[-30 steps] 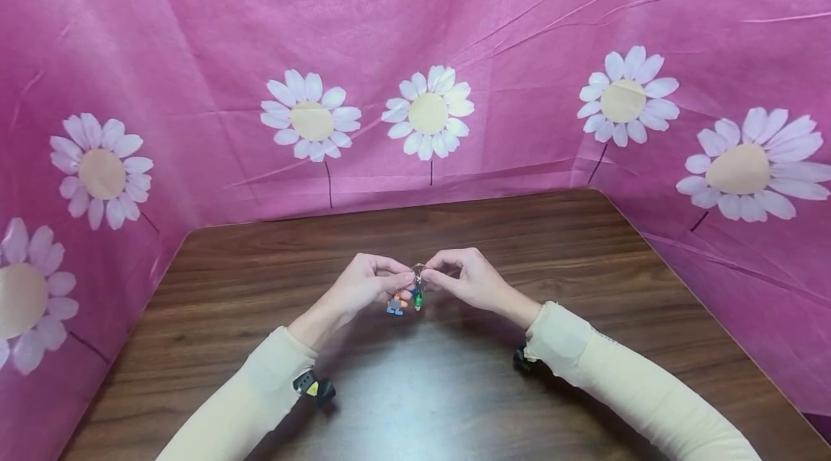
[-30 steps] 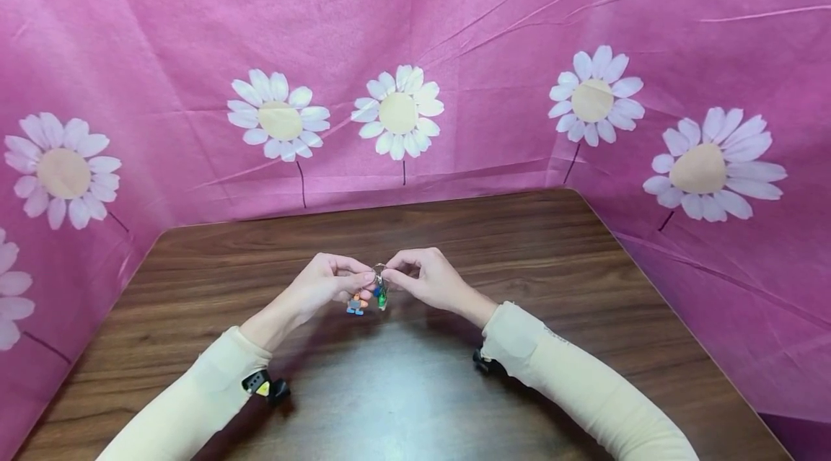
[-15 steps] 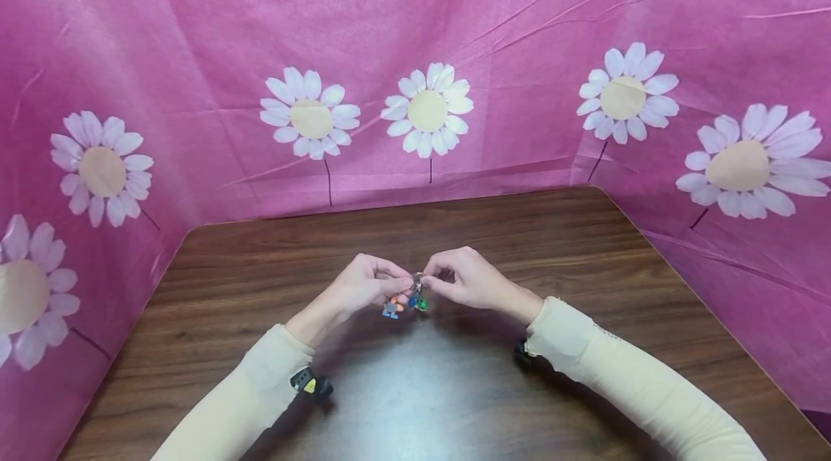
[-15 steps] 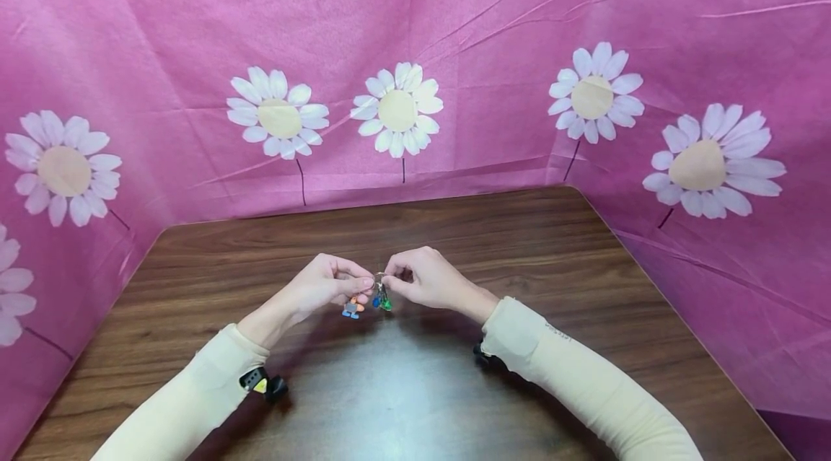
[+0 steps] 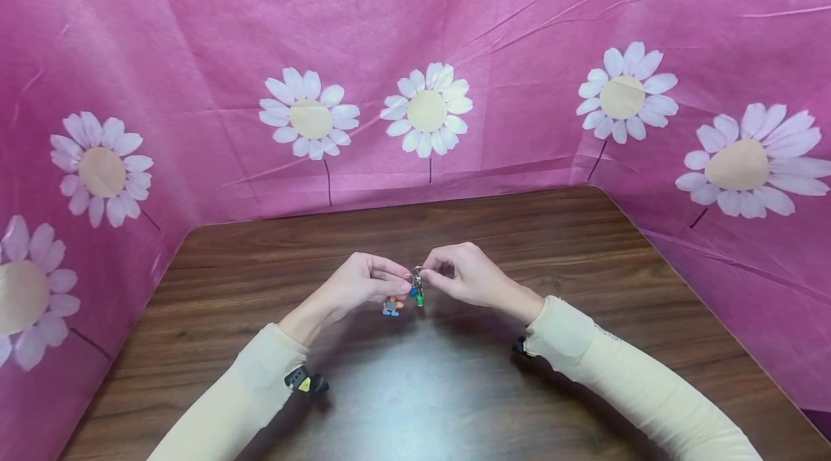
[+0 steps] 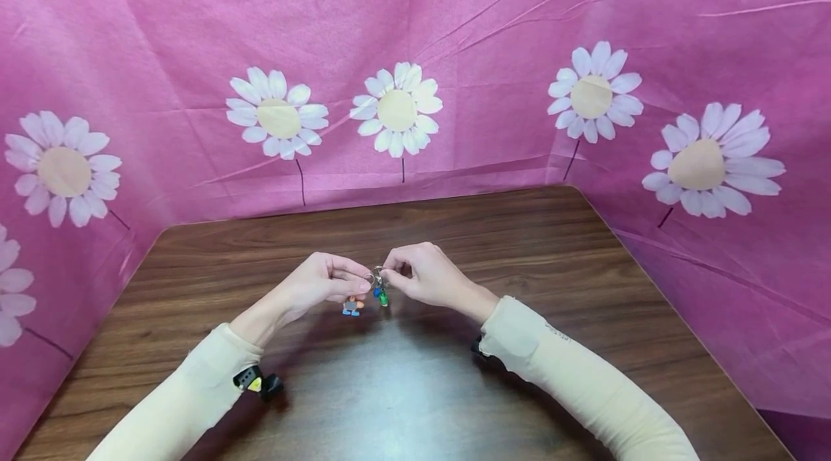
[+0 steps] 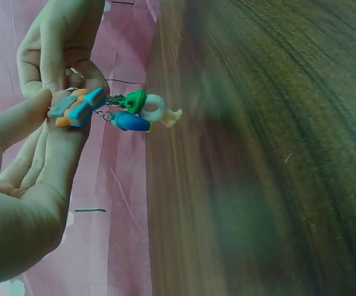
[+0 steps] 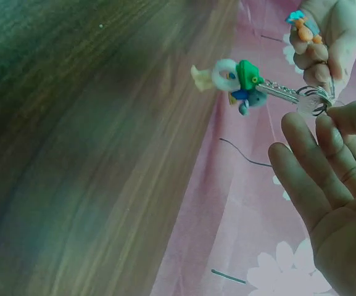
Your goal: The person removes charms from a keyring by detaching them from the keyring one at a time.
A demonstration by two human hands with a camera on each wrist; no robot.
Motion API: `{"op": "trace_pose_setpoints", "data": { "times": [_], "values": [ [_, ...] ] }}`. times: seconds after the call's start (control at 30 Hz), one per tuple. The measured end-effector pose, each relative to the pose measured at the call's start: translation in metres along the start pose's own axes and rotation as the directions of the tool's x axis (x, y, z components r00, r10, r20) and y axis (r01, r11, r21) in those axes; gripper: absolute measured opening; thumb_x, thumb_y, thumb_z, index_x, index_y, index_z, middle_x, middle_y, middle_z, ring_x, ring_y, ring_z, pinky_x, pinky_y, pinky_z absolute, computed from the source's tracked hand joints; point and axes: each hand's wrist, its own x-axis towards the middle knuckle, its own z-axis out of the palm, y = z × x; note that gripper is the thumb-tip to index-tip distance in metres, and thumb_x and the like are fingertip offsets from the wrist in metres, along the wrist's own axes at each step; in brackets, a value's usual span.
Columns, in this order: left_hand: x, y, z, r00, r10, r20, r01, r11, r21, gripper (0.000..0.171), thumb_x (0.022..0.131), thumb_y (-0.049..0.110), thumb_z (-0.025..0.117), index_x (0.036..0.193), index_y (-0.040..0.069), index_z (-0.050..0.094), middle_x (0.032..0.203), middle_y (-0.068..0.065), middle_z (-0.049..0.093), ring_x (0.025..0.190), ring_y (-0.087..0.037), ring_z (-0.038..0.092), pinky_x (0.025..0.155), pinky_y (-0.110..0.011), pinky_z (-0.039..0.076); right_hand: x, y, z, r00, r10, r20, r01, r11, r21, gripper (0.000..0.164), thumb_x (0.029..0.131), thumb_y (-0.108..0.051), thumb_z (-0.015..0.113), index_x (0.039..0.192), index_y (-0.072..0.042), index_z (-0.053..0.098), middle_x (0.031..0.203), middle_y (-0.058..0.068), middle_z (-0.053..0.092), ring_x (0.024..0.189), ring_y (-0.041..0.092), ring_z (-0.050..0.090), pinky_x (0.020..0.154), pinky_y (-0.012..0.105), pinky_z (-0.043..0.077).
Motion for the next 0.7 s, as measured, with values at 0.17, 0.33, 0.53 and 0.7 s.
{"op": "trace_pose_setpoints", "data": {
  "times": [0.17, 0.33, 0.53, 0.7],
  "values": [
    [0.0, -0.005, 0.0, 0.999, 0.006, 0.04, -0.006, 1.0, 0.003, 0.028, 0.093, 0.001, 0.072, 0.118, -0.012, 0.066, 0.102, -0.029, 0.071, 0.074, -0.018, 0.07, 0.071, -0.034, 0.061, -0.003, 0.001, 0.002, 0.997, 0.078, -0.008, -0.077, 0.994, 0.081, 0.008, 0.093, -0.012, 0.073, 0.086, -0.015, 0.074, 0.076, -0.007, 0.072, 0.057, 0.005, 0.054, 0.048, 0.022, 0.044],
    [0.0, -0.007, 0.001, 0.997, 0.025, 0.076, -0.026, 1.0, 0.016, 0.026, 0.097, 0.004, 0.068, 0.115, -0.013, 0.067, 0.089, -0.019, 0.073, 0.073, -0.015, 0.068, 0.069, -0.029, 0.06, -0.005, 0.003, 0.006, 0.985, 0.171, -0.02, -0.158, 0.946, 0.282, 0.005, 0.095, -0.011, 0.073, 0.092, -0.008, 0.075, 0.08, -0.001, 0.074, 0.066, 0.022, 0.07, 0.057, 0.032, 0.058],
    [0.001, -0.005, 0.001, 0.995, 0.057, 0.078, -0.057, 0.998, -0.002, 0.029, 0.099, 0.007, 0.065, 0.115, -0.017, 0.064, 0.087, -0.014, 0.072, 0.075, -0.014, 0.066, 0.068, -0.025, 0.057, -0.007, 0.009, 0.009, 0.974, 0.226, 0.005, -0.205, 0.872, 0.445, 0.01, 0.098, -0.011, 0.069, 0.099, -0.002, 0.073, 0.087, 0.011, 0.074, 0.074, 0.031, 0.073, 0.066, 0.044, 0.062],
    [0.002, -0.006, 0.001, 0.996, 0.044, 0.071, -0.043, 0.999, -0.017, 0.03, 0.1, 0.009, 0.065, 0.116, -0.016, 0.062, 0.09, -0.014, 0.073, 0.079, -0.015, 0.069, 0.072, -0.027, 0.058, -0.009, 0.01, 0.011, 0.973, 0.225, 0.046, -0.22, 0.857, 0.466, 0.013, 0.101, -0.011, 0.064, 0.103, -0.001, 0.071, 0.089, 0.009, 0.074, 0.074, 0.038, 0.072, 0.068, 0.041, 0.062]
  ]
}}
